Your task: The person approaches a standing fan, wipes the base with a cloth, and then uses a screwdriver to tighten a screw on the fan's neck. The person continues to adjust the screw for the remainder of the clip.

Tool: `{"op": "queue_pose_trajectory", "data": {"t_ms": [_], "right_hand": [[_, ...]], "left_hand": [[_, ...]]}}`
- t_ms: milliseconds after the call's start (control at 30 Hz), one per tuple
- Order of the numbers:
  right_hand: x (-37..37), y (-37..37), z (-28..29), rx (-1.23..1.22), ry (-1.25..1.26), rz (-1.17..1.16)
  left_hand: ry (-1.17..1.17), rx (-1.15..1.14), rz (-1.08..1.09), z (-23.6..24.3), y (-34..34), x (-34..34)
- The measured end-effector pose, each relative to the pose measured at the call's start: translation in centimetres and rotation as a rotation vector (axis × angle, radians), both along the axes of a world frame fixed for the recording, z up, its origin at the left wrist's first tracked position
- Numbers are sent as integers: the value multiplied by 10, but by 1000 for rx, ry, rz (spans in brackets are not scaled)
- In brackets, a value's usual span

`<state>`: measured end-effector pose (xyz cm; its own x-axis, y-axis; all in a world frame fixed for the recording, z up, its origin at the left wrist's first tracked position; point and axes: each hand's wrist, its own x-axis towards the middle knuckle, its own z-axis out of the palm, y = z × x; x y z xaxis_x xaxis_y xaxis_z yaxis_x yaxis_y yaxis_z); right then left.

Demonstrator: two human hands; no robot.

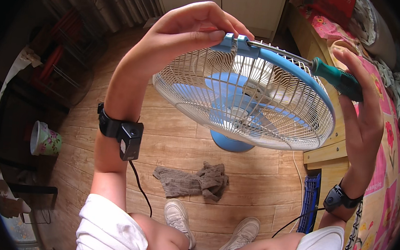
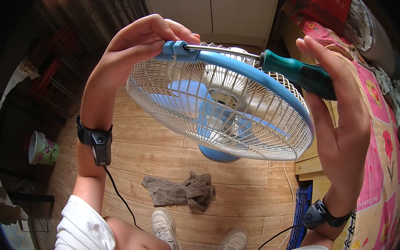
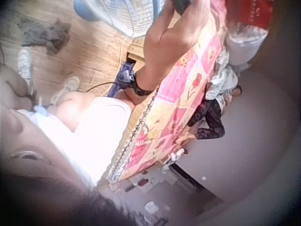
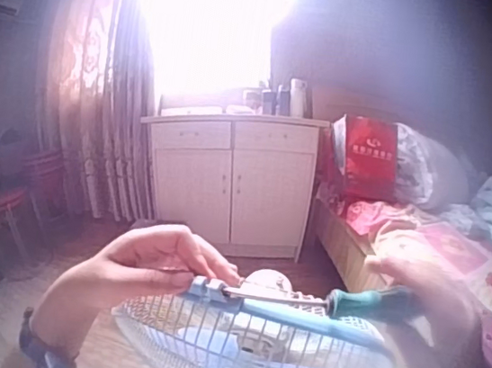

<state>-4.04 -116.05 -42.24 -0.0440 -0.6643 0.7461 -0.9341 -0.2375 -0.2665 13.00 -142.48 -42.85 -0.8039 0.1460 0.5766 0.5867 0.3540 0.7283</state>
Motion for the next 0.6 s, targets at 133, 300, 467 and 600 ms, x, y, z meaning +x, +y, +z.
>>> {"op": "queue_pose_trajectory", "data": {"t_ms": [133,300,467,600], "right_hand": [[-2,-3,1,-88,388,-216],[-4,-2,-6,-146,302,-185],[-3,2,-11,-107,-71,-59],[-6,1,-10,-108,-380,218]], "left_hand": [[-15,21,2,0,2,0],[-20,22,22,0,4,2],[-28,33,20,1,3,3],[-30,25,31,1,3,3]]}}
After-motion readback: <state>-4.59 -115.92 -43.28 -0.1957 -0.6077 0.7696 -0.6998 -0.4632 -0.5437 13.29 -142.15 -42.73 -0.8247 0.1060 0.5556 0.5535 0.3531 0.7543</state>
